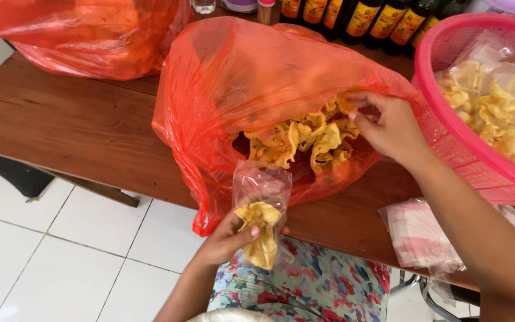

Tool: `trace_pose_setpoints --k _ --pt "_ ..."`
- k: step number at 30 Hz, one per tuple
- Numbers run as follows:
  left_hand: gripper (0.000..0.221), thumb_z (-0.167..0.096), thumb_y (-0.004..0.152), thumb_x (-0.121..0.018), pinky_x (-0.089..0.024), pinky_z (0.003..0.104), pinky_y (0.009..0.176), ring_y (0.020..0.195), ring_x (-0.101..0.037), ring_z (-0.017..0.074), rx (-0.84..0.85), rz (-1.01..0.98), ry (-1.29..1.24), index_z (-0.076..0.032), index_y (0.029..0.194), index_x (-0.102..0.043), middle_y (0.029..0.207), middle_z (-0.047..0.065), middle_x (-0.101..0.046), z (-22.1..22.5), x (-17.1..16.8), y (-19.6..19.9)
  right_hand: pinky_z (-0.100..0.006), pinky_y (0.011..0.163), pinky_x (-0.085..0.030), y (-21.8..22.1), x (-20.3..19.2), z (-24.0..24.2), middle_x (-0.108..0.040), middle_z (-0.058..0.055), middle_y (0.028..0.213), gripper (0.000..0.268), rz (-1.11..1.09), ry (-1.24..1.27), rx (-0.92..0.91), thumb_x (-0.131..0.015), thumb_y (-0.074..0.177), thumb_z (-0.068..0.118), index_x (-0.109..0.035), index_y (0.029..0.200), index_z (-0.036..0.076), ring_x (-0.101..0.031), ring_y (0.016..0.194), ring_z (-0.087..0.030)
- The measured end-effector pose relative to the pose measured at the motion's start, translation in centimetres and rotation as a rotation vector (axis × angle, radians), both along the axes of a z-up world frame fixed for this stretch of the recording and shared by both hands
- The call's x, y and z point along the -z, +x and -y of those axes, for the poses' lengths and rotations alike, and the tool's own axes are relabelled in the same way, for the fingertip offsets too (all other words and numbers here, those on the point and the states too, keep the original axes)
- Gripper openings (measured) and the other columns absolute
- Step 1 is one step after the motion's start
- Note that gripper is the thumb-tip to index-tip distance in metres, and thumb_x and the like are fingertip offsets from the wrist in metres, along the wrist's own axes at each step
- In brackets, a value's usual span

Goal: The person repeatedly takes fried snacks from a large red plastic bag and places them into small clear plastic bags. They open each small bag, fill it with several pieces, and set the filled bag aside on the table. The process is repeated continuously throughout the clip.

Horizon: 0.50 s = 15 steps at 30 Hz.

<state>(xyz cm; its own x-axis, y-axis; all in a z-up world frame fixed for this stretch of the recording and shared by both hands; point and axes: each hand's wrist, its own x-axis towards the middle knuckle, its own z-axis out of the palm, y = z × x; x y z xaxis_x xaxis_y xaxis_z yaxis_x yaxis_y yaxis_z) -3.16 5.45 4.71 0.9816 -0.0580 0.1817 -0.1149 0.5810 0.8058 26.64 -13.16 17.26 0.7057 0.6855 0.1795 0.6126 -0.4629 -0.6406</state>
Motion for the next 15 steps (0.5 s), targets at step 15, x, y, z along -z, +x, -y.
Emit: trace_pose_setpoints --k 15 --pt "0.049 -0.02 0.102 -0.059 -0.059 0.048 0.088 0.104 -0.069 0.0373 -0.394 -0.172 -0.412 -0.001 0.145 -0.044 0.118 0.02 -0.065 -1.7 -3.1 2.5 -0.054 0.085 -0.048 -7.0 -4.9 -14.4 -0.064 -0.031 0.119 0.049 0.526 0.217 -0.698 -0.058 0.092 0.001 -0.052 0.141 -0.003 -0.059 0.105 -0.05"
